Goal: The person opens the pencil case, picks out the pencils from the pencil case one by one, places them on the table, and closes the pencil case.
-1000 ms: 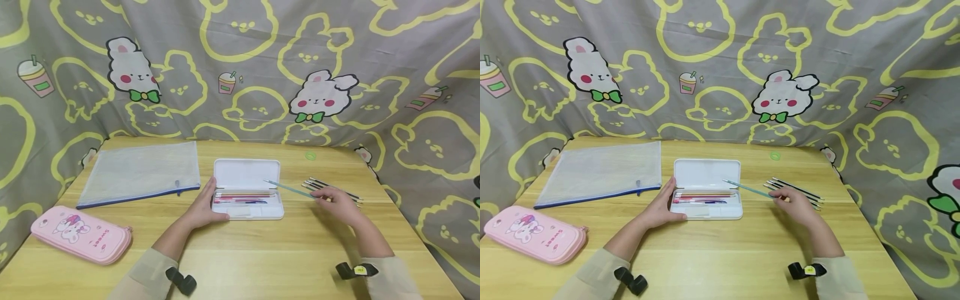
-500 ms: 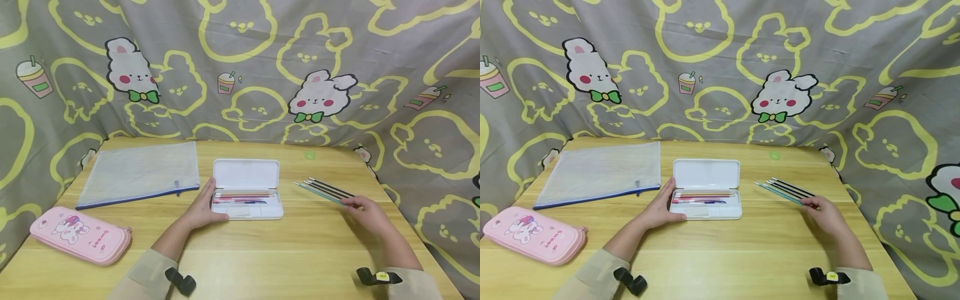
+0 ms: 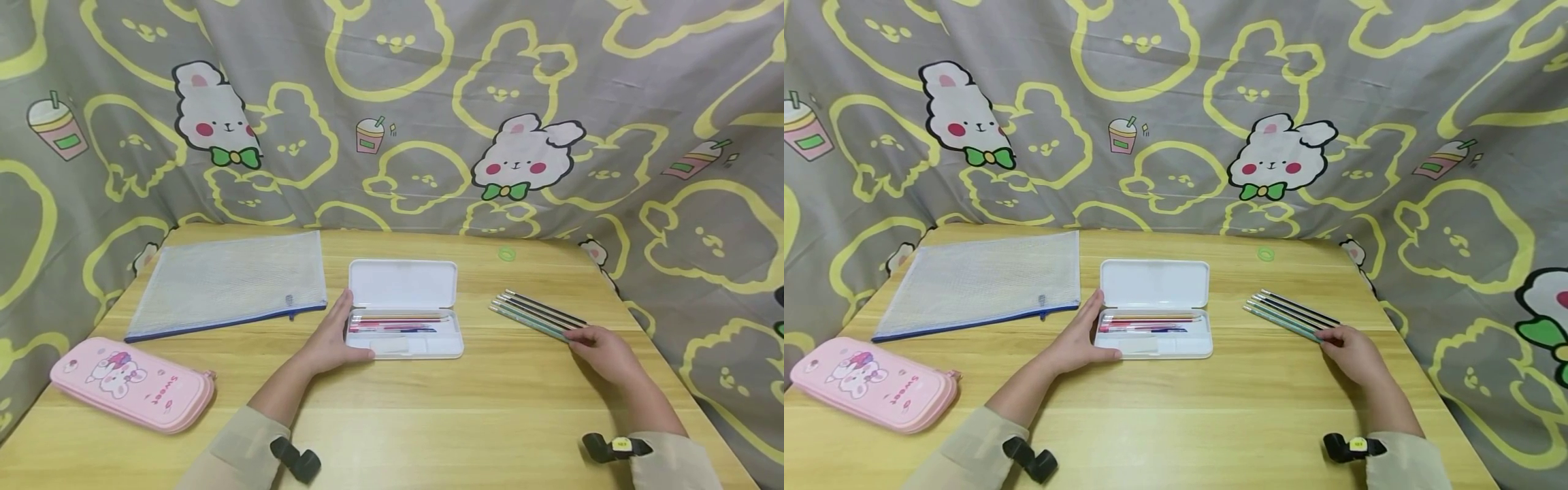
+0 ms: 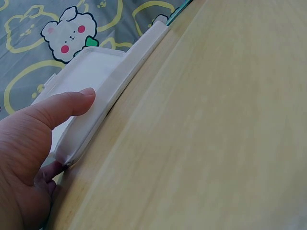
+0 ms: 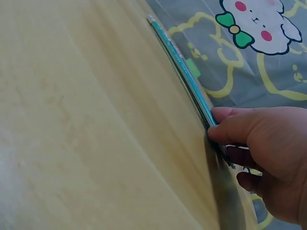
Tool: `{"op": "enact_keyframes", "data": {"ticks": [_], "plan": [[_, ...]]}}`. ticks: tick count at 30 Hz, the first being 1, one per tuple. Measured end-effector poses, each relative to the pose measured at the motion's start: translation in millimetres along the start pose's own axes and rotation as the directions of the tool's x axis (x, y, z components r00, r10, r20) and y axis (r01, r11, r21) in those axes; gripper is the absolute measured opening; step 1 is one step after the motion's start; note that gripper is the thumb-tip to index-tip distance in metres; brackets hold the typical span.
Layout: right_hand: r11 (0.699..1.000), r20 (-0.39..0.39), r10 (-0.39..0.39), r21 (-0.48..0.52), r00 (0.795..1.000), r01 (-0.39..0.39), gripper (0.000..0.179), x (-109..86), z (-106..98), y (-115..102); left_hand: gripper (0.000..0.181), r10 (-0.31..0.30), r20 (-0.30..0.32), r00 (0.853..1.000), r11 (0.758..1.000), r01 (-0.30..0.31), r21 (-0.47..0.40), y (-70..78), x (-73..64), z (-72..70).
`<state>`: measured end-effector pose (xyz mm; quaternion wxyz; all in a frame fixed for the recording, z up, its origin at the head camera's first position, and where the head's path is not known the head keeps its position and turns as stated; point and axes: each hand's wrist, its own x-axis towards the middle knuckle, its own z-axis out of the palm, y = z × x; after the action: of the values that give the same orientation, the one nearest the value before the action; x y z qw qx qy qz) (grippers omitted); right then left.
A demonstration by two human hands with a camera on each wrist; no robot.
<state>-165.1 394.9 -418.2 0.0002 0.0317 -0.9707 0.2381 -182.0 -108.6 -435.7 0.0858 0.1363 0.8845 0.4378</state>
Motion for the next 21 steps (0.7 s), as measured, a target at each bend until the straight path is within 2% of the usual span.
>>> {"op": "enact_keyframes", "data": {"ticks": [6, 21], "plan": [[1.000, 0.010, 0.011, 0.012, 1.000, -0.011, 0.025, 0.7, 2.4, 0.4, 0.128, -0.015, 0.006, 1.000, 1.000, 0.015, -0.002, 1.6, -0.8, -0.4], [1.000, 0.012, 0.013, 0.010, 1.000, -0.013, 0.026, 0.3, 1.1, -0.7, 0.128, -0.004, 0.002, 1.000, 1.000, 0.004, -0.009, 1.6, -0.9, -0.6]]}}
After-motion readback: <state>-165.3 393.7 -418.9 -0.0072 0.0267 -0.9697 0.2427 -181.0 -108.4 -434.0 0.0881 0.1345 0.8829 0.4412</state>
